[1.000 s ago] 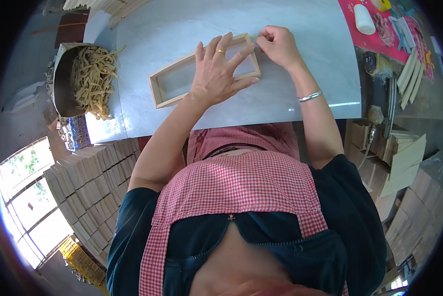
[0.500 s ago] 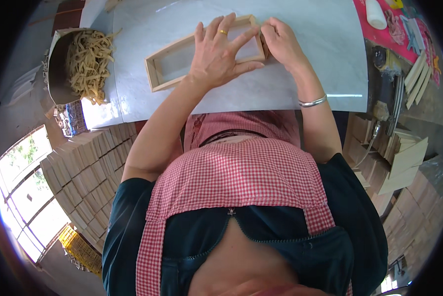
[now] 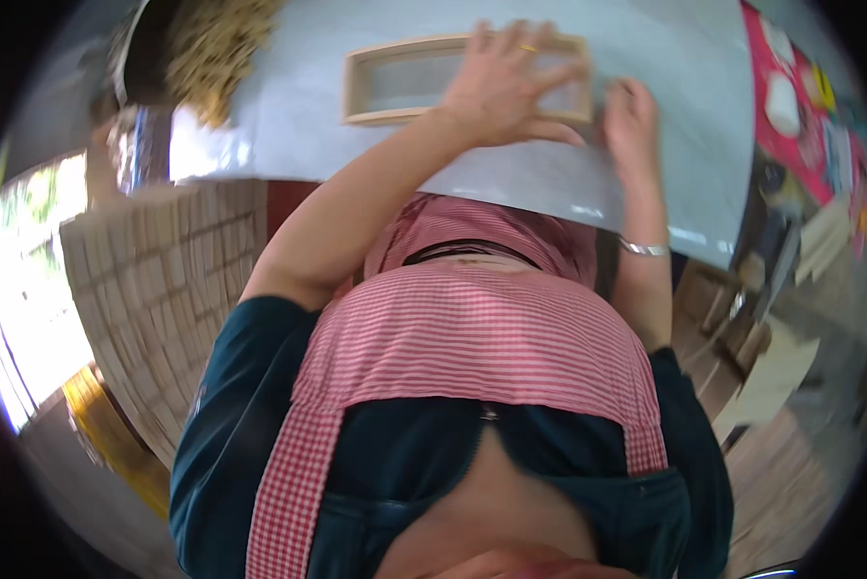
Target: Assemble wooden boxes by applying glue to the components and securing them with a pneumatic nail gun.
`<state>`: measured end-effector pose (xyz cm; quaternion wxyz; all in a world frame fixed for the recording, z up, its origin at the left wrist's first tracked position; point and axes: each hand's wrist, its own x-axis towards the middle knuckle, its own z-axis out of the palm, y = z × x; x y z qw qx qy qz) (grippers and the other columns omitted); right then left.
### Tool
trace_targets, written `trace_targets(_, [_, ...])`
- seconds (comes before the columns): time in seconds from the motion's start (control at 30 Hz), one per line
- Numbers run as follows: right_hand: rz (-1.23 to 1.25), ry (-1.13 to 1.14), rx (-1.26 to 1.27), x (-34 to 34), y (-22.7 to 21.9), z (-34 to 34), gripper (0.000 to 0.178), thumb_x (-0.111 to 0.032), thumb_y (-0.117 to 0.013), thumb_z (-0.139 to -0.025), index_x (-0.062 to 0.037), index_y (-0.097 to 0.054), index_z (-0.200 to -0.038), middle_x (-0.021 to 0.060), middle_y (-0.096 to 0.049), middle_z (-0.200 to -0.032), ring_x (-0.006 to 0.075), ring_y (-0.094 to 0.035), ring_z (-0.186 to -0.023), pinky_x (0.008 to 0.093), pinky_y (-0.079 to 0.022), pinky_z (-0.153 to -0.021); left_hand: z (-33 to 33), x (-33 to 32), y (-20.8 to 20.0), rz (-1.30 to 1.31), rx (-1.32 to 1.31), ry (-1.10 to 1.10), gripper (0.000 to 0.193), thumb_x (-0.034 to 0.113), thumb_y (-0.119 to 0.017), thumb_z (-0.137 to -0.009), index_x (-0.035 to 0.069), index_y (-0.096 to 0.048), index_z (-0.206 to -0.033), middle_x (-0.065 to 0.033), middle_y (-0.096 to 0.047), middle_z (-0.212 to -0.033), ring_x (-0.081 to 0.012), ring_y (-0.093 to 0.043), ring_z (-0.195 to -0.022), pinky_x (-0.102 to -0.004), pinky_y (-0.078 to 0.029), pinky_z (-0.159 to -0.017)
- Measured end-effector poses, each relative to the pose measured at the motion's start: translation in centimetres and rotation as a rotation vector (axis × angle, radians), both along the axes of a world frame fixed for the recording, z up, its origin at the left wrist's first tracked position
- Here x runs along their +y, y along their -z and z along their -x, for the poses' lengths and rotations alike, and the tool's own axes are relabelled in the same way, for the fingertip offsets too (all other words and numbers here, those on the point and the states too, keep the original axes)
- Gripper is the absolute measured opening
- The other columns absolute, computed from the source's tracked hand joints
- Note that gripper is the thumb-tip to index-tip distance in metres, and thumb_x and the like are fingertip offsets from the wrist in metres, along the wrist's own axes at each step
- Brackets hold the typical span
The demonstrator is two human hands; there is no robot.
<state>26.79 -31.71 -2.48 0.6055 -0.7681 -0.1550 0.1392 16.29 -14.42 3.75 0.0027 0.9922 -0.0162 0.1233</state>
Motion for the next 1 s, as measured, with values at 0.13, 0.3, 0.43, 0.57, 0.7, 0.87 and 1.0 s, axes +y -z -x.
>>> trace_targets(0.13, [0.069,-0.105,0.174,-1.5,-5.3,1.4,0.026,-0.026,-0.057,-0.101,-0.0038,-0.066,-0.109,0.0002,-0.059,-0.079,0.0085,-0.049,-0.065,0.0222,-0.042,-0.059,1.1,0.5,0.4,0.068,-0.135,-0.004,0.080,0.082,-0.057,-0.078,0.033,-0.054,-0.141,-0.0109,-0.042,-0.153,-0.0373,-0.040,-0.138,-0.0632,-0.031,-0.109])
trace_targets(0.3, [0.029,-0.190,0.029,-2.0,-5.3,3.4,0.032,-0.029,-0.060,-0.101,-0.0020,-0.066,-0.117,0.0035,-0.065,-0.092,0.0106,-0.056,-0.076,0.0228,-0.045,-0.069,8.2,2.9,-0.9,0.317,-0.510,-0.263,0.060,0.039,-0.077,-0.082,0.021,-0.059,-0.136,-0.0119,-0.049,-0.144,-0.0330,-0.048,-0.129,-0.0490,-0.040,-0.106])
trace_targets(0.43, [0.053,-0.223,-0.003,-1.9,-5.5,5.2,0.028,-0.023,-0.063,-0.100,0.0001,-0.065,-0.116,0.0060,-0.065,-0.092,0.0123,-0.056,-0.082,0.0240,-0.046,-0.075,16.2,8.1,-0.3,1.048,-0.548,-0.868,0.037,0.018,-0.071,-0.092,0.005,-0.065,-0.125,-0.0124,-0.062,-0.124,-0.0232,-0.056,-0.114,-0.0367,-0.047,-0.098])
trace_targets(0.57, [0.134,-0.232,-0.020,-1.8,-4.8,4.8,0.035,-0.028,-0.061,-0.100,-0.0013,-0.064,-0.123,0.0057,-0.066,-0.097,0.0131,-0.059,-0.085,0.0248,-0.046,-0.075,18.1,10.1,-0.1,1.363,-0.257,-0.831,0.031,0.022,-0.069,-0.095,0.003,-0.068,-0.120,-0.0118,-0.066,-0.114,-0.0204,-0.062,-0.103,-0.0342,-0.050,-0.094])
trace_targets(0.7, [0.205,-0.230,-0.048,-1.6,-4.6,4.8,0.037,-0.029,-0.060,-0.101,-0.0015,-0.063,-0.125,0.0059,-0.067,-0.099,0.0135,-0.060,-0.088,0.0254,-0.046,-0.077,18.5,10.6,0.4,1.436,-0.154,-0.772,0.032,0.026,-0.067,-0.097,0.002,-0.070,-0.117,-0.0110,-0.068,-0.105,-0.0177,-0.064,-0.092,-0.0307,-0.052,-0.087])
trace_targets(0.87, [0.193,-0.230,-0.234,-1.7,-6.0,3.7,0.033,-0.025,-0.059,-0.102,0.0002,-0.063,-0.122,0.0062,-0.067,-0.098,0.0132,-0.059,-0.087,0.0250,-0.046,-0.078,18.3,11.1,-0.7,1.461,-0.182,-0.740,0.035,0.029,-0.066,-0.098,0.001,-0.070,-0.118,-0.0103,-0.068,-0.098,-0.0154,-0.064,-0.081,-0.0261,-0.053,-0.079])
trace_targets(1.0, [-0.025,-0.168,-0.358,-2.1,-10.8,2.9,0.029,-0.022,-0.056,-0.103,0.0027,-0.064,-0.116,0.0071,-0.069,-0.097,0.0139,-0.059,-0.084,0.0257,-0.048,-0.078,17.3,11.2,-3.4,1.521,-0.194,-0.712,0.037,0.029,-0.067,-0.097,0.000,-0.069,-0.120,-0.0100,-0.066,-0.097,-0.0146,-0.062,-0.078,-0.0242,-0.052,-0.075])
